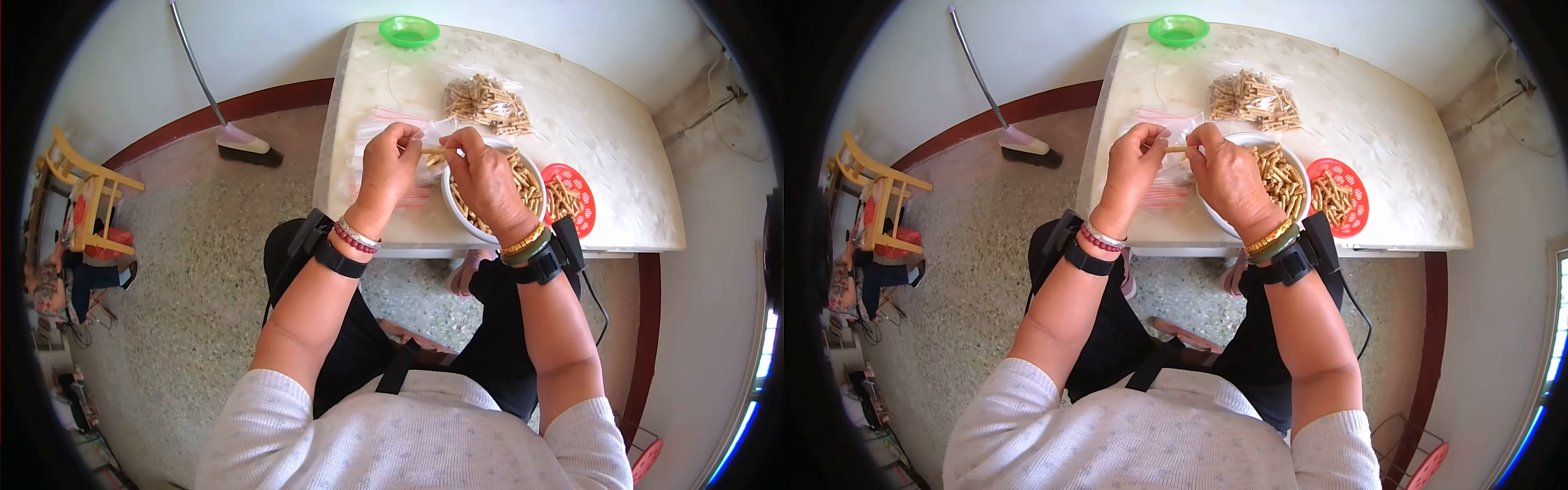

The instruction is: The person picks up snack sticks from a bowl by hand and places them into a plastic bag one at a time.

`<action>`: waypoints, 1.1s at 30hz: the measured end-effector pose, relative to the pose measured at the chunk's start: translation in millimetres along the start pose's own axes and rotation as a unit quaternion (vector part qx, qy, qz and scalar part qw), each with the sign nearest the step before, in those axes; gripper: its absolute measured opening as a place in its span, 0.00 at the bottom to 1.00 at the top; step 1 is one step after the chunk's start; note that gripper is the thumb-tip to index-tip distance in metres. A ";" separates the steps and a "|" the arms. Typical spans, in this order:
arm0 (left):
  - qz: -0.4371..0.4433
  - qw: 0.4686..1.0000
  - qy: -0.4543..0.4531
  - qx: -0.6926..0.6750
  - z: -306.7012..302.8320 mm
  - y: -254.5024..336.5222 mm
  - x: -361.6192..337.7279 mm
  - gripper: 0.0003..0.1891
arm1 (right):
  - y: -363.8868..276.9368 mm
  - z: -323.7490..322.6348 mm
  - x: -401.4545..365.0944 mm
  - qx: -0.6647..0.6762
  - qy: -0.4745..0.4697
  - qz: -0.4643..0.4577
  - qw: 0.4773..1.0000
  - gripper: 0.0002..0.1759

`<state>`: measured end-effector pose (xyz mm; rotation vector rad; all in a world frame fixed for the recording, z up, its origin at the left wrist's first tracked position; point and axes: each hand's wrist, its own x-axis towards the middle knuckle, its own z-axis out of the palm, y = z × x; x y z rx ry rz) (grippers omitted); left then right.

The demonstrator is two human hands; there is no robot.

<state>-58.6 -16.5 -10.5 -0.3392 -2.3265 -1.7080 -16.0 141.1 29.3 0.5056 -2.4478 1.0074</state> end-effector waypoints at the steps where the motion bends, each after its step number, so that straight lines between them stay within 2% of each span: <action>1: -0.024 1.000 0.005 -0.014 -0.1 0.5 1.0 0.08 | 1.3 0.5 1.2 -0.043 -0.019 0.007 0.999 0.06; 2: -0.024 1.000 0.005 -0.015 -0.1 1.0 1.8 0.08 | 2.7 1.1 2.0 -0.043 -0.019 0.007 0.999 0.06; 4: -0.046 0.996 0.019 -0.079 0.4 1.7 3.9 0.08 | 6.7 2.9 3.4 -0.168 -0.056 0.027 0.984 0.06; 5: -0.046 0.996 0.019 -0.078 0.3 1.9 5.3 0.08 | 9.4 3.9 3.8 -0.166 -0.056 0.028 0.984 0.06; 7: -0.064 0.987 0.029 -0.143 4.2 3.0 8.6 0.09 | 17.7 2.7 4.4 -0.237 -0.055 -0.022 0.970 0.06; 10: -0.046 0.979 0.030 -0.195 16.8 4.0 10.8 0.11 | 30.2 2.3 5.5 -0.283 -0.029 -0.044 0.958 0.09; 13: -0.005 0.983 -0.007 -0.186 21.7 2.8 10.8 0.11 | 33.6 3.9 6.4 -0.280 -0.016 -0.008 0.960 0.11; 17: -0.021 0.986 -0.045 -0.160 16.2 8.2 1.8 0.11 | 31.9 1.3 3.7 -0.250 -0.013 0.029 0.968 0.10; 19: -0.047 0.991 -0.012 -0.123 11.7 11.2 -0.9 0.13 | 30.8 -6.4 2.1 -0.095 -0.010 -0.030 0.995 0.10; 20: -0.047 0.991 -0.014 -0.121 11.3 10.6 -1.4 0.13 | 29.4 -10.2 1.8 -0.094 -0.009 -0.028 0.995 0.10; 22: -0.012 0.992 -0.010 -0.121 12.1 8.7 -5.1 0.14 | 23.8 -21.2 -0.4 0.018 0.050 0.022 0.998 0.10; 24: -0.001 0.995 -0.015 -0.100 13.8 6.7 -8.7 0.14 | 34.3 -39.3 -3.9 0.049 0.065 0.112 0.990 0.10; 26: 0.014 0.996 -0.018 -0.082 15.2 8.0 -12.2 0.15 | 58.3 -60.1 -12.7 -0.011 0.057 0.167 0.984 0.09; 29: 0.040 0.998 -0.023 -0.050 14.3 16.6 -17.6 0.16 | 86.4 -84.8 -34.8 -0.119 -0.075 0.234 0.962 0.09; 31: 0.133 0.991 0.010 0.022 12.6 24.8 -21.9 0.16 | 94.6 -90.2 -45.8 -0.138 -0.094 0.238 0.957 0.08; 32: 0.134 0.991 0.009 0.021 12.2 29.3 -23.5 0.16 | 98.8 -90.5 -50.2 -0.154 -0.115 0.240 0.952 0.07; 33: 0.195 0.979 0.040 0.034 11.5 33.9 -25.2 0.15 | 98.8 -89.9 -53.2 -0.148 -0.108 0.233 0.955 0.06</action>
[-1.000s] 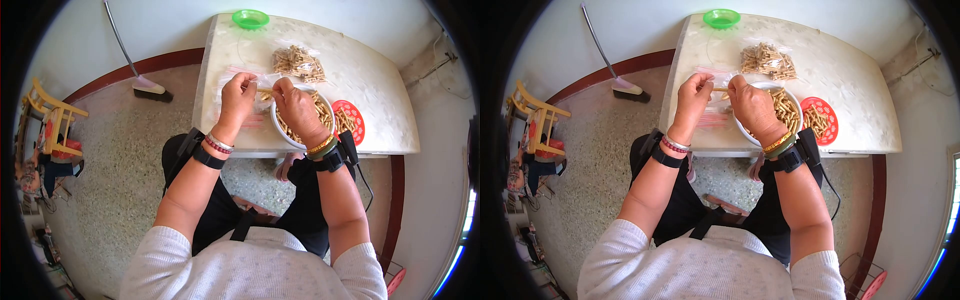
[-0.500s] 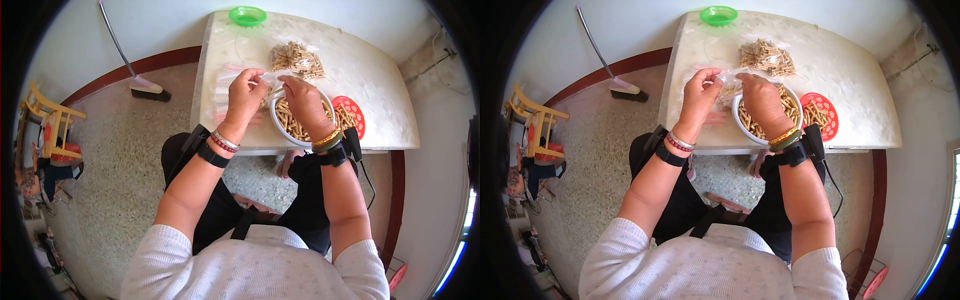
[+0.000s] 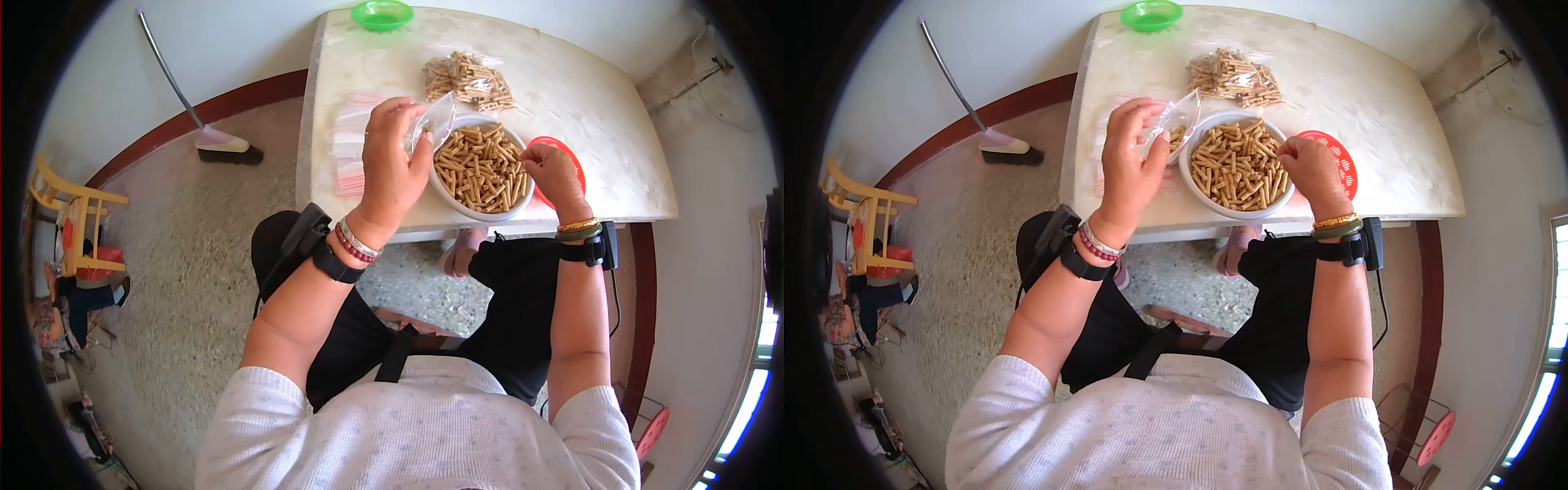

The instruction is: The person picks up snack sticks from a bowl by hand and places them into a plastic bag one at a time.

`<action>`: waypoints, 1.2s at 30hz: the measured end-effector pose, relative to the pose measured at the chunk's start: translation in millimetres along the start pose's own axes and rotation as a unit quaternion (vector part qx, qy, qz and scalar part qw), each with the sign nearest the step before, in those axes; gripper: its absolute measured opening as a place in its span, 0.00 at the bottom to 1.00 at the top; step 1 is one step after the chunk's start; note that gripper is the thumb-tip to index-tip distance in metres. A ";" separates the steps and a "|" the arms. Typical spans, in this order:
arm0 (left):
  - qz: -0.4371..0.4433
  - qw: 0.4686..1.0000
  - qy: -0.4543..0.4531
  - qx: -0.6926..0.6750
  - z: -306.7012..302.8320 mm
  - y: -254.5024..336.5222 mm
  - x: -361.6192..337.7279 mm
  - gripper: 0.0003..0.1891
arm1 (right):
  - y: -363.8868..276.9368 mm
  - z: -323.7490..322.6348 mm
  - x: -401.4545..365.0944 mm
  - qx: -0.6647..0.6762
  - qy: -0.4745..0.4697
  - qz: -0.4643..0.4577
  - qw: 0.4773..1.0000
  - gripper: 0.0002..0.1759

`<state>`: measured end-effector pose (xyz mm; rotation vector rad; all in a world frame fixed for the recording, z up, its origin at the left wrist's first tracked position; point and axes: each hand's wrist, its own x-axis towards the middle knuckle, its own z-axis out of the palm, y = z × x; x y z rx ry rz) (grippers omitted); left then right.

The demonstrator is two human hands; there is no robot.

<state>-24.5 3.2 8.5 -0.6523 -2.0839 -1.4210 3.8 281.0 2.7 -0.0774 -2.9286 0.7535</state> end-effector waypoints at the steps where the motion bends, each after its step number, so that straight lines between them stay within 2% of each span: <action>1: 0.062 0.997 0.030 0.018 -1.3 5.2 -1.0 0.15 | 0.8 2.6 -0.1 0.000 0.001 0.001 1.000 0.06; 4: 0.095 0.994 -0.023 -0.054 -2.1 25.9 -10.2 0.15 | -9.2 10.4 -0.3 -0.039 0.006 -0.036 0.999 0.09; 5: 0.096 0.993 -0.027 -0.058 -0.2 29.1 -15.0 0.15 | -18.4 8.6 -2.0 -0.069 -0.032 0.015 0.997 0.10; 9: 0.072 0.986 -0.098 -0.114 9.6 37.6 -27.7 0.15 | -24.3 31.0 6.2 -0.168 -0.044 0.033 0.984 0.10; 12: 0.072 0.986 -0.111 -0.101 12.8 31.8 -30.8 0.15 | -25.1 36.1 6.5 -0.176 -0.042 0.037 0.983 0.09; 15: 0.035 0.985 -0.118 -0.123 15.6 27.5 -32.0 0.14 | -24.5 35.0 1.1 -0.134 -0.001 0.009 0.991 0.09; 17: -0.033 0.972 -0.135 -0.190 18.2 21.6 -33.9 0.14 | -16.0 38.7 2.4 -0.038 0.078 -0.073 0.994 0.09; 18: -0.035 0.972 -0.134 -0.189 19.1 19.1 -34.6 0.14 | -19.1 36.4 1.9 -0.037 0.077 -0.074 0.994 0.09; 20: -0.103 0.960 -0.159 -0.207 20.2 15.0 -35.3 0.13 | -32.7 24.3 -0.2 0.085 0.083 -0.026 0.993 0.09; 21: -0.104 0.960 -0.157 -0.205 20.4 13.3 -35.2 0.13 | -35.9 21.8 0.2 0.087 0.082 -0.028 0.992 0.09; 22: -0.134 0.952 -0.165 -0.222 21.0 11.8 -34.7 0.12 | -38.4 19.6 1.1 0.253 0.043 0.013 0.966 0.08; 23: -0.164 0.942 -0.173 -0.238 21.1 10.7 -34.6 0.10 | -41.3 16.6 1.9 0.411 0.003 0.053 0.910 0.07; 24: -0.165 0.943 -0.171 -0.234 20.7 11.8 -34.4 0.10 | -51.8 5.7 -2.6 0.460 -0.047 0.046 0.886 0.06; 25: -0.189 0.934 -0.178 -0.245 20.1 14.2 -33.7 0.10 | -56.2 2.6 -5.3 0.462 -0.050 0.044 0.884 0.06; 27: -0.215 0.925 -0.184 -0.254 19.3 16.9 -32.9 0.11 | -59.0 0.6 -9.1 0.557 -0.100 0.009 0.824 0.06; 28: -0.228 0.915 -0.185 -0.276 19.4 17.6 -32.4 0.12 | -58.8 0.5 -9.7 0.577 -0.117 -0.006 0.808 0.08; 30: -0.241 0.899 -0.171 -0.324 20.9 19.8 -32.9 0.15 | -64.3 -0.5 -12.8 0.576 -0.115 -0.015 0.809 0.07; 36: -0.251 0.894 -0.161 -0.335 14.2 18.3 -29.4 0.11 | -69.1 3.5 -16.7 0.536 -0.144 -0.058 0.830 0.07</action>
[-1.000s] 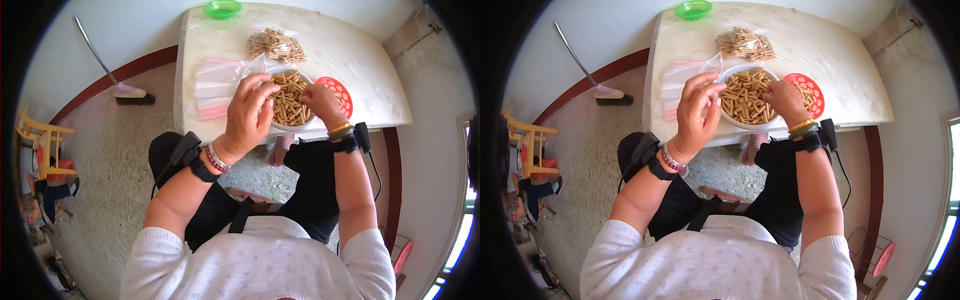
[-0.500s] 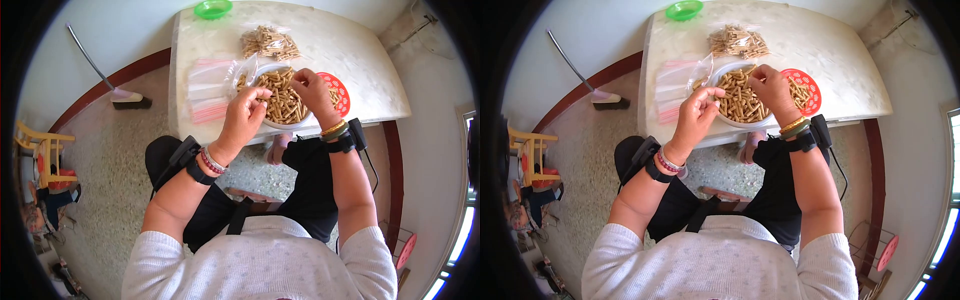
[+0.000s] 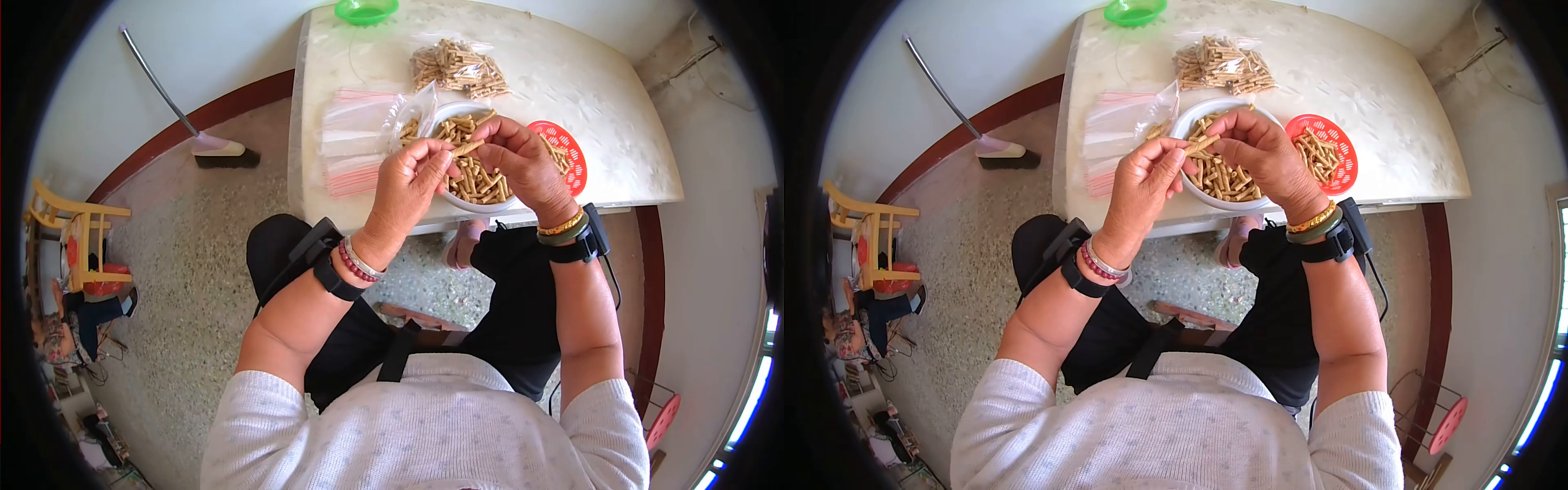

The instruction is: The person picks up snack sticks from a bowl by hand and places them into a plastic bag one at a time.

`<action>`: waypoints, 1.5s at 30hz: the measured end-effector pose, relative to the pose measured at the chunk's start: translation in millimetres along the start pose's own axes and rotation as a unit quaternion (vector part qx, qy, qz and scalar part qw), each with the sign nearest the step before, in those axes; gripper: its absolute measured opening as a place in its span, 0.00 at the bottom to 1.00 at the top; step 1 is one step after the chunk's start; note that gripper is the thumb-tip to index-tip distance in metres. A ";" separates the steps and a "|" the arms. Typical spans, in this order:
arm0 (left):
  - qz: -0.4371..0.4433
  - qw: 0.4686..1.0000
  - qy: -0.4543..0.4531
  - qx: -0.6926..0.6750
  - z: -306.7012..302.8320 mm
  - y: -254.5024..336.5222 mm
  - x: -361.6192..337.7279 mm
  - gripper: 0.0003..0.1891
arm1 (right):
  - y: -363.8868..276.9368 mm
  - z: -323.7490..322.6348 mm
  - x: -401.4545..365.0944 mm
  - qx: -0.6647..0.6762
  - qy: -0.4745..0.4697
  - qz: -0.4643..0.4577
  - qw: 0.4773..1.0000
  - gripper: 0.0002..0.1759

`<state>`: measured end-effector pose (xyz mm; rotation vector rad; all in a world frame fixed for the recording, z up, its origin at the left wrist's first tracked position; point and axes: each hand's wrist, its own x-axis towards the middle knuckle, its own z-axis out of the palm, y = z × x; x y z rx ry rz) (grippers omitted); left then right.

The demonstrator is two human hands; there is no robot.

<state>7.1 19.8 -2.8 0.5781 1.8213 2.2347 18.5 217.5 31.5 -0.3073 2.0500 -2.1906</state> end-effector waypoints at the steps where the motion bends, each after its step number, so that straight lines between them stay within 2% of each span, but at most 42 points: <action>1: 0.000 1.000 0.000 0.000 -0.3 -1.0 0.5 0.11 | 0.3 1.2 -0.5 -0.006 -0.011 0.001 1.000 0.08; 6: 0.033 0.997 0.054 0.034 2.5 8.6 0.0 0.05 | -4.9 3.4 -2.5 0.014 -0.018 0.004 1.000 0.09; 21: 0.123 0.985 0.051 0.108 1.1 8.2 -3.3 0.06 | 0.3 5.8 -1.3 -0.004 0.020 -0.020 1.000 0.06; 34: 0.121 0.987 0.043 0.102 -1.6 10.6 -0.9 0.06 | 5.0 7.0 -0.3 -0.007 0.037 -0.039 0.998 0.06; 37: 0.131 0.980 0.068 0.132 -11.0 19.0 1.7 0.06 | 8.7 3.6 4.2 0.008 0.043 -0.061 0.997 0.06; 39: 0.245 0.916 0.152 0.278 -24.2 21.3 10.8 0.05 | 7.7 7.8 6.7 -0.012 0.065 -0.064 0.996 0.07; 41: 0.262 0.901 0.159 0.308 -31.8 22.3 17.6 0.05 | 3.6 18.0 10.4 -0.031 0.156 -0.098 0.982 0.06; 43: 0.295 0.866 0.173 0.365 -37.1 22.2 21.7 0.07 | 0.2 28.2 15.2 -0.037 0.183 -0.127 0.974 0.05; 45: 0.261 0.867 0.152 0.396 -40.0 13.3 21.9 0.09 | 0.4 36.1 20.2 -0.043 0.208 -0.156 0.965 0.05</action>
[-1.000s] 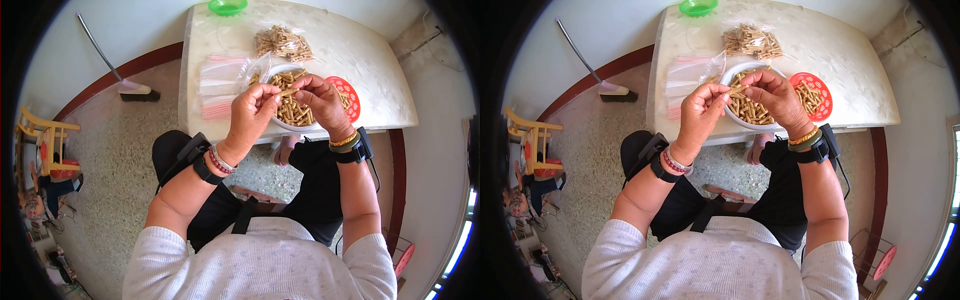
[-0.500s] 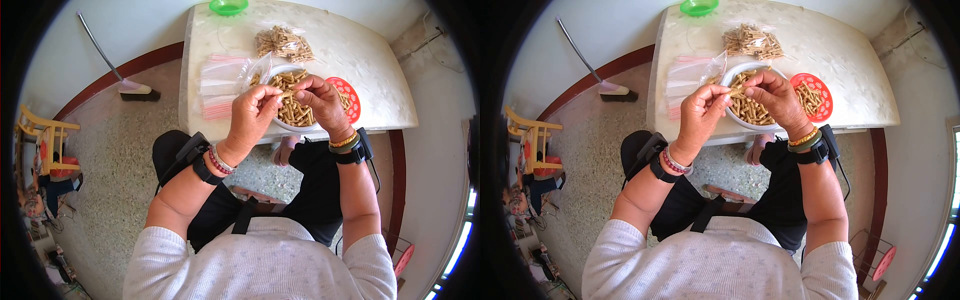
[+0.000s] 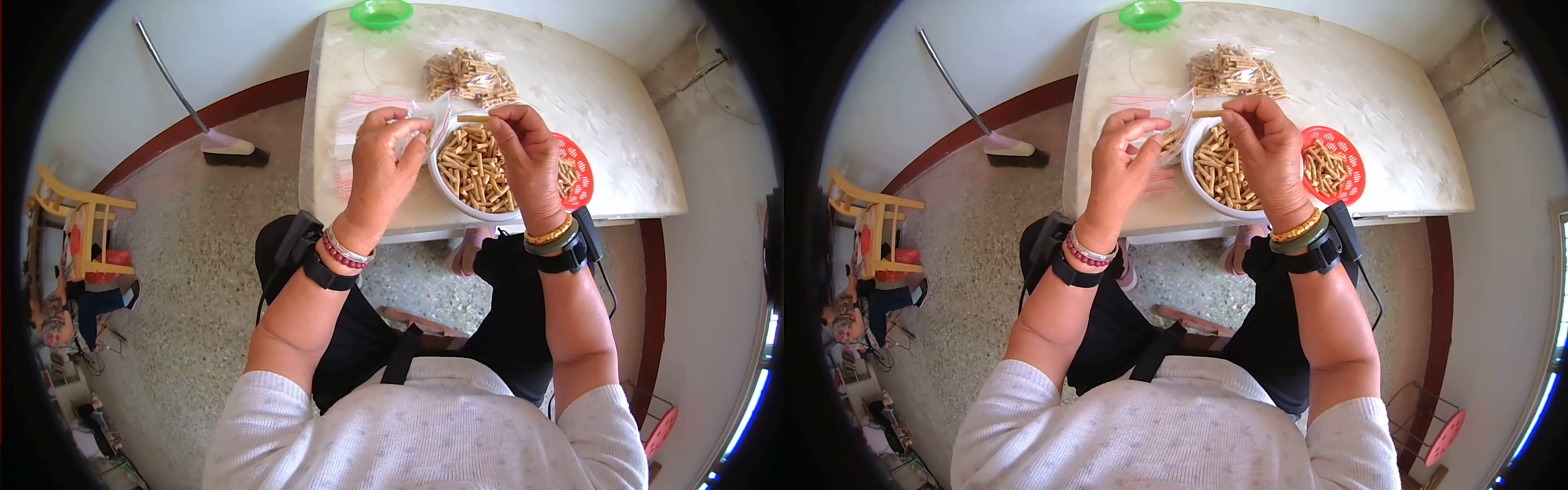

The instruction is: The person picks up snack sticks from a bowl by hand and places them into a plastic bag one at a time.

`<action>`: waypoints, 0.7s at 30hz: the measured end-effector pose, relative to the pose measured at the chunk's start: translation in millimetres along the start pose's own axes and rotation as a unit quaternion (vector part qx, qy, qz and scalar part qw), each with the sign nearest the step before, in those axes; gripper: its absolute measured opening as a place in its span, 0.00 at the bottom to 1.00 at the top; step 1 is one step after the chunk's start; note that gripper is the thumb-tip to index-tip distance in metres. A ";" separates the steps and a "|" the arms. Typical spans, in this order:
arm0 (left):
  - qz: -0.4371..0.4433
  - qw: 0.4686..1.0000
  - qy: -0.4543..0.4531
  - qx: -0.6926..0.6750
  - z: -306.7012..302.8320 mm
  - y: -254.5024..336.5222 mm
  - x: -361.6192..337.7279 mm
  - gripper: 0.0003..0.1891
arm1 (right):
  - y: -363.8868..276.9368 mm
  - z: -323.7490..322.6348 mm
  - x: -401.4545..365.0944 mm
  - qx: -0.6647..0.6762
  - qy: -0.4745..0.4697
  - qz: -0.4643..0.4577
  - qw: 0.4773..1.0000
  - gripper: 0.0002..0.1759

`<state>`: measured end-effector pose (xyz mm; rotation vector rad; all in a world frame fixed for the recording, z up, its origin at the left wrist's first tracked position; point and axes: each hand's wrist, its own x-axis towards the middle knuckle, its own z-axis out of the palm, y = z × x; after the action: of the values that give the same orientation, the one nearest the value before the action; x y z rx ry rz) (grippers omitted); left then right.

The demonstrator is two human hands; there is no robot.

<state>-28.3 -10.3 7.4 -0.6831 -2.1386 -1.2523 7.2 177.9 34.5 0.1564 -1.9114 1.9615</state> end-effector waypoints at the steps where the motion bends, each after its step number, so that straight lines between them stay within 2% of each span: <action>1: -0.035 0.999 -0.027 -0.023 2.5 -2.4 -1.9 0.09 | 2.0 3.9 0.6 -0.038 0.003 -0.019 0.999 0.05; 4: -0.100 0.991 -0.060 -0.064 3.8 -3.3 -3.0 0.10 | 6.3 16.0 5.2 -0.110 0.000 -0.066 0.992 0.06; 5: -0.129 0.986 -0.067 -0.084 4.2 -2.4 -2.6 0.10 | 5.6 19.2 6.3 -0.197 -0.009 -0.095 0.976 0.07; 6: -0.129 0.986 -0.068 -0.084 4.4 -1.3 -2.5 0.10 | 3.9 23.1 7.4 -0.283 -0.017 -0.123 0.951 0.08; 9: -0.109 0.990 -0.035 -0.078 7.2 0.0 -1.8 0.12 | 11.0 27.2 14.9 -0.328 -0.036 -0.143 0.933 0.07; 11: -0.040 0.995 0.014 -0.092 11.0 -3.4 -2.2 0.12 | 16.9 27.5 20.3 -0.364 -0.048 -0.161 0.916 0.07; 13: -0.053 0.994 0.011 -0.099 11.4 -3.3 -1.9 0.13 | 17.9 22.3 24.3 -0.281 0.006 -0.086 0.956 0.08; 14: -0.065 0.992 0.009 -0.107 11.1 -3.8 -2.5 0.14 | 14.6 12.7 28.1 -0.308 0.029 -0.093 0.946 0.07; 16: -0.072 0.992 -0.006 -0.101 10.0 -5.9 -4.8 0.14 | 23.6 -14.8 37.4 -0.277 0.050 -0.084 0.956 0.06; 19: -0.079 0.991 -0.030 -0.100 10.0 -4.6 -6.3 0.15 | 23.1 -52.3 33.4 -0.409 -0.031 0.031 0.912 0.08; 20: -0.079 0.991 -0.037 -0.102 10.4 -3.5 -6.4 0.15 | 27.5 -59.1 29.1 -0.410 -0.031 0.031 0.911 0.08; 21: -0.079 0.991 -0.037 -0.104 10.5 -3.2 -6.5 0.15 | 28.3 -59.9 23.6 -0.432 -0.090 0.020 0.897 0.07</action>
<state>-28.0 -3.2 -3.2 -0.6655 -2.1760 -1.5736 -12.9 241.6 12.6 0.0400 -2.7213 0.9684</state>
